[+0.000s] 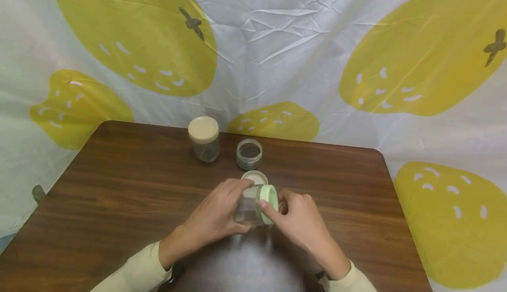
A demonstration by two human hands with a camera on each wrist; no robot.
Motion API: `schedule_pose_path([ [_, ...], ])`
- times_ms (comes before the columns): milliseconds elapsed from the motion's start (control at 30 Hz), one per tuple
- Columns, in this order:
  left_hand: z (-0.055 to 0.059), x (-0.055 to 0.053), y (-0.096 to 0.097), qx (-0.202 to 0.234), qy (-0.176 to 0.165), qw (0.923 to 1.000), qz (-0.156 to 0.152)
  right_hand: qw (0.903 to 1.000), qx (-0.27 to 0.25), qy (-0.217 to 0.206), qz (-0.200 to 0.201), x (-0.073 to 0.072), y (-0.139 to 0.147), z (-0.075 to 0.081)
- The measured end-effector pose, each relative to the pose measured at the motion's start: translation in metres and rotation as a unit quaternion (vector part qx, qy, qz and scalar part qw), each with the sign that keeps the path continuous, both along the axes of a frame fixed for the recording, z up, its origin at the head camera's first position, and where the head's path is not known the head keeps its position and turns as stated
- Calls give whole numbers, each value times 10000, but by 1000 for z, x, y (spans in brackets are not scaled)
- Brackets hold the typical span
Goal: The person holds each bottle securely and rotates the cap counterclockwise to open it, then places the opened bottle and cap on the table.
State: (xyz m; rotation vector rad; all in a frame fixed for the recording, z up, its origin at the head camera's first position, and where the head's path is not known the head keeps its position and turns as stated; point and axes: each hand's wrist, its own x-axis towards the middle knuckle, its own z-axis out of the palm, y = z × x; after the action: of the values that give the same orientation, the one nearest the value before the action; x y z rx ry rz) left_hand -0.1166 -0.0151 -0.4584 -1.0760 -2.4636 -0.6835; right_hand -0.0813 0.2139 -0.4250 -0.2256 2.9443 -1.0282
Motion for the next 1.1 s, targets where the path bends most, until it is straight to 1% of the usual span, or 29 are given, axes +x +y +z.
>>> schedule_pose_path([
  [100,-1,0,-1,6,-45,10000,15,9990,-205,271,307,0,3,-3],
  [233,-1,0,0,24,-73,10000,-11,9949,-477,551,692,0,11,-7],
  [400,-3,-1,0,51,-165,9998,11,9897,-323,989,979,-2,20,-9],
  [467,-4,-1,-1,70,-197,9998,25,9877,-250,1120,1060,-2,22,-10],
  [567,-4,-2,0,102,-239,9997,19,9846,-289,1242,1198,-2,24,-10],
  [667,-4,-2,0,145,-273,9995,10,9836,-304,1266,1246,0,27,-10],
  [933,-5,-4,1,117,-198,9997,68,9857,-373,1078,1239,1,31,-8],
  [1100,-5,-6,0,116,-302,9994,85,9867,-278,1020,1235,2,34,-7],
])
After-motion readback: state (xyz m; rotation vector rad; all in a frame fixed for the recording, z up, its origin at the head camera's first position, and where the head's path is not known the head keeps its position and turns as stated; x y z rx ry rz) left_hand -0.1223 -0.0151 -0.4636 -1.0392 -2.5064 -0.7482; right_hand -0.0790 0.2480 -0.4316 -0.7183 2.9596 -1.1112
